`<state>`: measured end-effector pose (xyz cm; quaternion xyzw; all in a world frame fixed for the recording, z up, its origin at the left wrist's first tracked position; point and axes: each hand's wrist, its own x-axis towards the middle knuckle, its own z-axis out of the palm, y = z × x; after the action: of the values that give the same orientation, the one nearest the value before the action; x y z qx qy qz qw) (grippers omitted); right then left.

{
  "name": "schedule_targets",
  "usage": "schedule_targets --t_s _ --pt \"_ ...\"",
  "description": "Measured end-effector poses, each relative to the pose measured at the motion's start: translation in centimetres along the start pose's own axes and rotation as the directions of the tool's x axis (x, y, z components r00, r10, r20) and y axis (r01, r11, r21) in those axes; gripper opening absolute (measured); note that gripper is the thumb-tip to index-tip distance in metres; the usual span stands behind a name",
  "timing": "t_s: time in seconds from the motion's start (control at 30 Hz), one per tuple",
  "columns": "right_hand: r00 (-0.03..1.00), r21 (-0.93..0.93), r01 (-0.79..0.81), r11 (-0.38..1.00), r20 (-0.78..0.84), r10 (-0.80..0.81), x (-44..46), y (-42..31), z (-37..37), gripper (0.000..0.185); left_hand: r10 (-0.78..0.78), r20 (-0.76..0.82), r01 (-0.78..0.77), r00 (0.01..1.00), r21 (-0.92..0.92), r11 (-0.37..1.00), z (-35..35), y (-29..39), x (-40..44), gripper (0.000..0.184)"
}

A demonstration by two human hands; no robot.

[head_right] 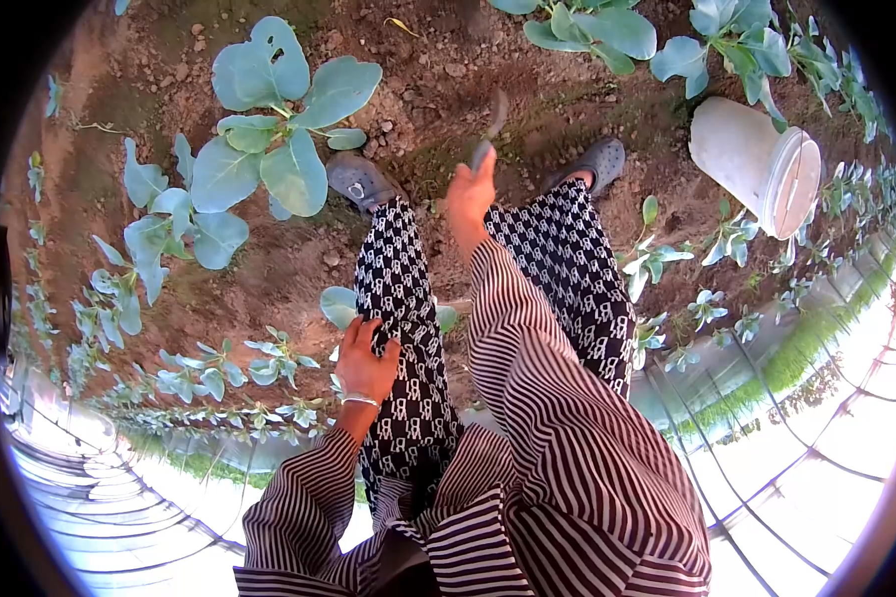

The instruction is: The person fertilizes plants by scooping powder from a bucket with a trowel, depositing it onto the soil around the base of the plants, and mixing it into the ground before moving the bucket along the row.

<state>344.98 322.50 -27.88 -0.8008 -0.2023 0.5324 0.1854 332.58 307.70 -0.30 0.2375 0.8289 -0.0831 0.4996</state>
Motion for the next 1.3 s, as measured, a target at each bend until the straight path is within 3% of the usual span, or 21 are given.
schedule_targets --t_s 0.03,0.07,0.1,0.17,0.2,0.23,0.27,0.37,0.47,0.53,0.6,0.7,0.8,0.87,0.93,0.97,1.03,1.07,1.17,1.27,1.3 --pt "0.995 0.231 -0.08 0.97 -0.044 0.093 0.2 0.4 -1.0 0.029 0.017 -0.01 -0.017 1.0 -0.008 1.0 0.2 -0.3 0.0 0.042" --pt "0.96 0.355 -0.276 0.893 0.052 0.276 0.4 0.9 -1.4 0.03 0.005 0.001 -0.005 1.0 0.0 1.0 0.2 -0.3 -0.3 0.042" --pt "0.883 0.449 -0.461 0.765 0.146 0.446 0.3 0.7 -1.6 0.037 -0.005 0.009 0.005 1.0 0.009 1.0 0.2 -0.3 -0.4 0.043" --pt "0.723 0.607 -0.672 0.424 0.414 0.554 -3.1 -4.1 3.0 0.046 -0.025 0.023 0.024 0.999 0.017 1.0 0.1 0.2 0.0 0.043" --pt "0.8 0.648 -0.567 0.508 0.286 0.528 -3.6 -2.2 5.0 0.031 -0.032 0.025 0.032 0.999 0.013 0.999 0.3 0.2 0.1 0.043" --pt "0.835 0.535 -0.527 0.66 0.183 0.519 -5.1 -3.0 6.1 0.022 -0.037 0.035 0.037 0.999 0.013 0.999 0.2 0.2 0.0 0.043" --pt "0.869 0.399 -0.477 0.783 0.086 0.487 -6.6 -4.3 6.5 0.03 -0.037 0.043 0.036 0.998 0.015 0.999 0.1 0.2 0.1 0.043" --pt "0.859 0.372 -0.511 0.775 0.255 0.444 -7.5 -5.4 1.5 0.062 -0.033 0.053 0.032 0.998 0.01 0.999 -0.3 0.3 0.0 0.043" --pt "0.942 0.377 -0.335 0.863 0.1 0.322 -2.8 -5.6 -4.0 0.042 0.0 0.043 0.001 0.999 -0.028 1.0 0.0 0.1 0.0 0.042" --pt "0.991 0.115 -0.068 0.991 -0.109 0.08 3.0 -4.3 -6.3 0.029 -0.014 0.03 0.014 0.999 0.005 1.0 0.1 0.3 0.0 0.041" --pt "0.99 -0.141 -0.141 0.98 -0.012 0.141 10.0 -0.9 -6.2 0.042 0.017 0.006 -0.017 1.0 0.035 0.999 0.4 0.1 -0.4 0.04" --pt "0.991 -0.413 0.129 0.902 0.023 -0.131 9.7 1.2 -4.6 0.055 0.044 -0.031 -0.044 0.999 0.03 0.999 0.7 0.3 0.1 0.039" --pt "0.904 -0.423 0.424 0.801 0.142 -0.403 7.2 1.4 -7.9 0.053 0.048 -0.038 -0.048 0.998 0.021 0.999 0.3 0.3 0.0 0.039" --pt "0.987 -0.057 0.162 0.985 0.031 -0.161 4.5 -4.1 -8.6 0.044 0.046 -0.04 -0.046 0.998 0.006 0.999 0.2 0.3 0.0 0.039" --pt "1.0 0.137 -0.013 0.99 -0.024 0.016 7.2 -5.2 -9.5 0.045 0.062 -0.046 -0.06 0.997 0.031 0.998 0.3 0.0 0.1 0.039" --pt "0.988 0.208 -0.148 0.967 0.085 0.132 9.0 -5.4 -10.4 0.045 0.054 -0.045 -0.053 0.998 0.031 0.998 0.3 0.0 -0.1 0.039" --pt "0.934 0.1 -0.26 0.96 0.28 0.223 11.4 -5.5 -10.0 0.046 0.031 -0.028 -0.03 0.999 0.031 0.999 0.5 -0.1 -0.1 0.04" --pt "0.999 -0.441 0.025 0.897 -0.029 -0.041 8.7 -6.3 -7.4 0.05 0.014 -0.005 -0.014 1.0 0.031 0.999 0.3 0.1 -0.2 0.04" --pt "0.958 -0.378 0.274 0.884 0.19 -0.215 7.3 -2.4 -10.2 0.056 0.037 -0.032 -0.036 0.999 0.032 0.999 0.8 -0.5 -0.3 0.04" --pt "0.968 -0.303 0.206 0.93 -0.078 -0.24 8.7 -6.4 -12.2 0.044 0.044 -0.025 -0.043 0.999 0.038 0.998 0.6 0.1 -0.3 0.04" --pt "0.939 -0.143 0.261 0.955 -0.192 -0.286 13.9 -4.1 -13.6 0.033 0.049 -0.028 -0.047 0.998 0.053 0.997 0.6 0.0 -0.3 0.04"
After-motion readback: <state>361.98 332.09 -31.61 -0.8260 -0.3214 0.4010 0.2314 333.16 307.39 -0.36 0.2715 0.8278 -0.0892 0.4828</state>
